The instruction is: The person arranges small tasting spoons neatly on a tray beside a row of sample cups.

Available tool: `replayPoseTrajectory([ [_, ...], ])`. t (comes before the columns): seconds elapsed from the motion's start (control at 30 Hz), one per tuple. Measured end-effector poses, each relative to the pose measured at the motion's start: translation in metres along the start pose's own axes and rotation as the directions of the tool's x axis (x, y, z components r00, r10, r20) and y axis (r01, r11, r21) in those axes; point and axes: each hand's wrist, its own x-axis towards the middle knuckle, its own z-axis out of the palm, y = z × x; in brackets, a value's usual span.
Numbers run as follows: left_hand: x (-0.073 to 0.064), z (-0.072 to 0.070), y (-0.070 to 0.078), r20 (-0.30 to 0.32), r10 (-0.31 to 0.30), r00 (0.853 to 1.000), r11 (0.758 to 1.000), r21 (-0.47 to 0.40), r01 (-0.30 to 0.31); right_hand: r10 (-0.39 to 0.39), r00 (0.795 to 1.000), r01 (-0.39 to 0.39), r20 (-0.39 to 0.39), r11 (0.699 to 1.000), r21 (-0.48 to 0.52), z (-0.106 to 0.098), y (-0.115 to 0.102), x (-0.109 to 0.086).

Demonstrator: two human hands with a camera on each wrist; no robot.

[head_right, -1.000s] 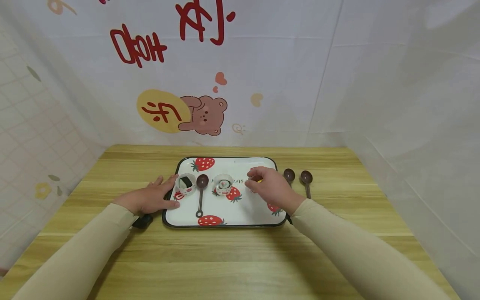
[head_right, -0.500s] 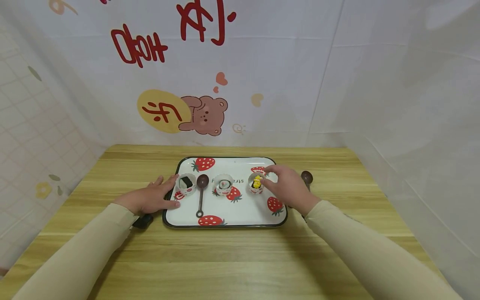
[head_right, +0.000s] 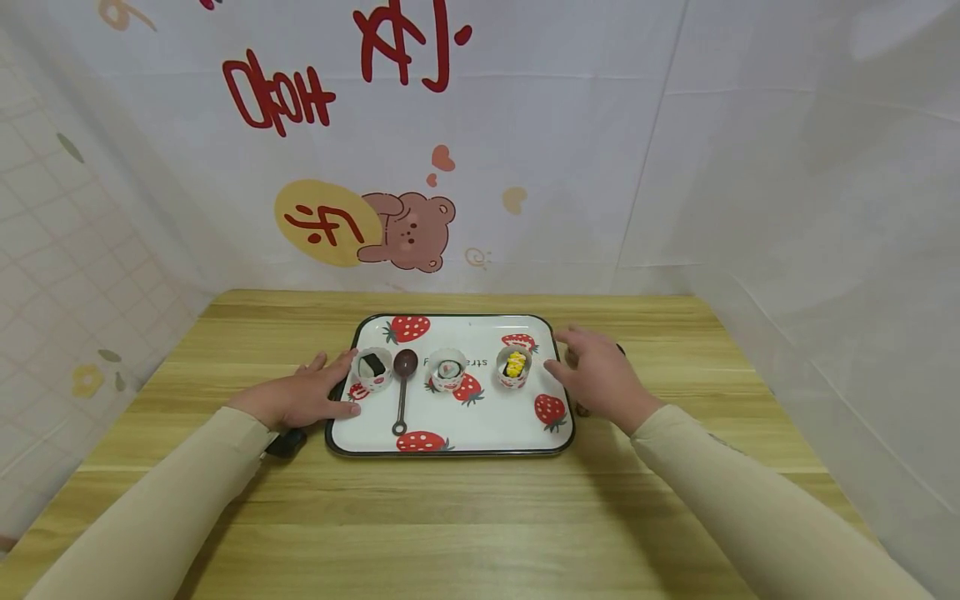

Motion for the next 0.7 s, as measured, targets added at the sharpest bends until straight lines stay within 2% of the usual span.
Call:
replayPoseTrajectory([
  [0.23, 0.001, 0.000, -0.001, 0.000, 0.008, 1.000, 1.000, -0.005, -0.008, 0.005, 1.000, -0.006, -0.008, 0.997, -0.081, -0.002, 0.015, -0.003],
  [0.7, 0.000, 0.001, -0.001, 0.001, 0.004, 1.000, 1.000, -0.001, -0.004, 0.021, 1.000, -0.017, 0.023, 0.986, -0.165, -0.005, 0.040, -0.012],
])
